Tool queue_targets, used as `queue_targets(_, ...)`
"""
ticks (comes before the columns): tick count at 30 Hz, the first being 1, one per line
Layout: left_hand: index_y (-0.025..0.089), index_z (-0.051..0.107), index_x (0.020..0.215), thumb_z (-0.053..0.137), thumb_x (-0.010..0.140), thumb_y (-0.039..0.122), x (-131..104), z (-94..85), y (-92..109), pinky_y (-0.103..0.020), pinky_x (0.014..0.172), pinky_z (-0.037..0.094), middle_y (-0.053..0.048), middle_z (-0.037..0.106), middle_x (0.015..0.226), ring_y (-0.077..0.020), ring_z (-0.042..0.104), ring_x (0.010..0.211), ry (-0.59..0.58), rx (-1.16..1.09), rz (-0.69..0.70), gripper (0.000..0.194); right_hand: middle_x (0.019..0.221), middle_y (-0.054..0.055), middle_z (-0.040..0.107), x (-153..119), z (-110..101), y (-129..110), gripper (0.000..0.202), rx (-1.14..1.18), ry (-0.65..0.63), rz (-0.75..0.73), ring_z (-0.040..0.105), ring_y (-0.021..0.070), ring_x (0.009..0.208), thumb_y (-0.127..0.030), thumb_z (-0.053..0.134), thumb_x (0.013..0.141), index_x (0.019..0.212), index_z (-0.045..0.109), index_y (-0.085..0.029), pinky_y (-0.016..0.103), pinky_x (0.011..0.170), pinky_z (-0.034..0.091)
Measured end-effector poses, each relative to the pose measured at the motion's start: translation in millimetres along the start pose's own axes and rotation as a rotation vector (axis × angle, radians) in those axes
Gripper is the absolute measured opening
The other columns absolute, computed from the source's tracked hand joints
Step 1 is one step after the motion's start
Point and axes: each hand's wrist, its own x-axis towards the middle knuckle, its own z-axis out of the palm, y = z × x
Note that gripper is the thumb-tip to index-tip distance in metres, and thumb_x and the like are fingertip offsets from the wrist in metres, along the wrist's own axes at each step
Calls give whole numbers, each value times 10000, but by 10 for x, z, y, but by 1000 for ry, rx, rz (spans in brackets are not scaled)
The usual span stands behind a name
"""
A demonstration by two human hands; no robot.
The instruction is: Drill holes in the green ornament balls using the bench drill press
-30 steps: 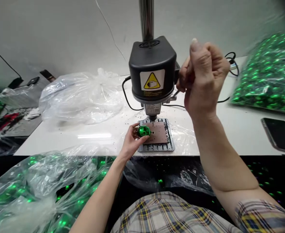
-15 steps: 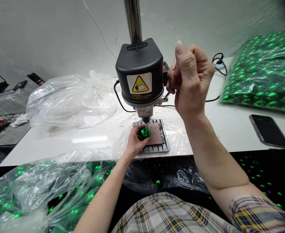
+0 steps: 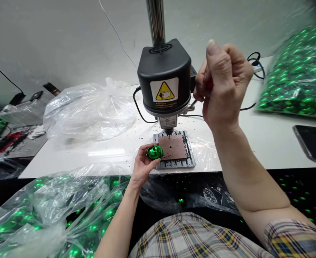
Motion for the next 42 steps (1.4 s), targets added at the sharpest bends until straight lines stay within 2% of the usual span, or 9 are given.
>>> queue_targets(4, 232, 547, 1091, 783, 724, 152, -91, 77, 70, -355, 957, 507, -80, 609, 1244, -195, 627, 1090, -60, 25, 22, 444, 499, -44, 328, -2, -3, -5, 514, -52, -1, 34, 282, 24, 378, -469, 585, 889, 634, 272, -151, 194, 332, 219)
queue_targets(11, 263, 509, 1150, 720, 798, 182, -245, 165, 141, -363, 1008, 465, -83, 538, 1286, -210, 536, 1216, -115, 189, 183, 419, 524, -44, 330, -20, -14, -22, 508, -71, -27, 43, 303, 13, 400, -482, 553, 910, 652, 275, -144, 167, 359, 235)
queue_targets(15, 248, 540, 1099, 689, 827, 221, -314, 213, 213, -344, 991, 465, -93, 500, 1288, -212, 522, 1205, -135, 320, 160, 312, 536, -33, 342, -32, 1, -64, 497, -59, -9, 78, 297, 26, 409, -452, 556, 928, 648, 280, -148, 193, 360, 225)
queue_targets(18, 252, 493, 1016, 699, 815, 219, -347, 249, 245, -331, 932, 488, -79, 508, 1273, -200, 559, 1143, -85, 300, 170, 289, 525, -27, 334, -31, 10, -76, 490, -2, 5, 85, 287, 39, 405, -414, 587, 919, 631, 289, -154, 225, 354, 207)
queue_targets(26, 262, 317, 952, 734, 781, 178, -395, 286, 277, -324, 912, 495, -97, 543, 1305, -193, 581, 1165, 33, 272, 217, 458, 520, -31, 356, -22, -1, -41, 475, 4, 10, 86, 283, 52, 395, -423, 605, 902, 630, 312, -166, 258, 356, 199)
queue_targets(35, 253, 454, 1098, 789, 727, 214, -383, 180, 259, -363, 971, 488, -105, 588, 1297, -222, 591, 1181, 132, 124, 163, 502, 512, -26, 352, -19, -5, -22, 500, 1, 22, 71, 286, 49, 398, -439, 630, 882, 619, 302, -168, 245, 348, 198)
queue_targets(42, 283, 483, 1280, 719, 762, 355, -397, 105, 231, -410, 1006, 457, -63, 656, 1159, -244, 620, 1129, 190, -69, -17, 573, 507, -15, 339, -23, 10, -46, 519, -3, 33, 74, 293, 53, 392, -457, 640, 873, 611, 301, -163, 234, 344, 190)
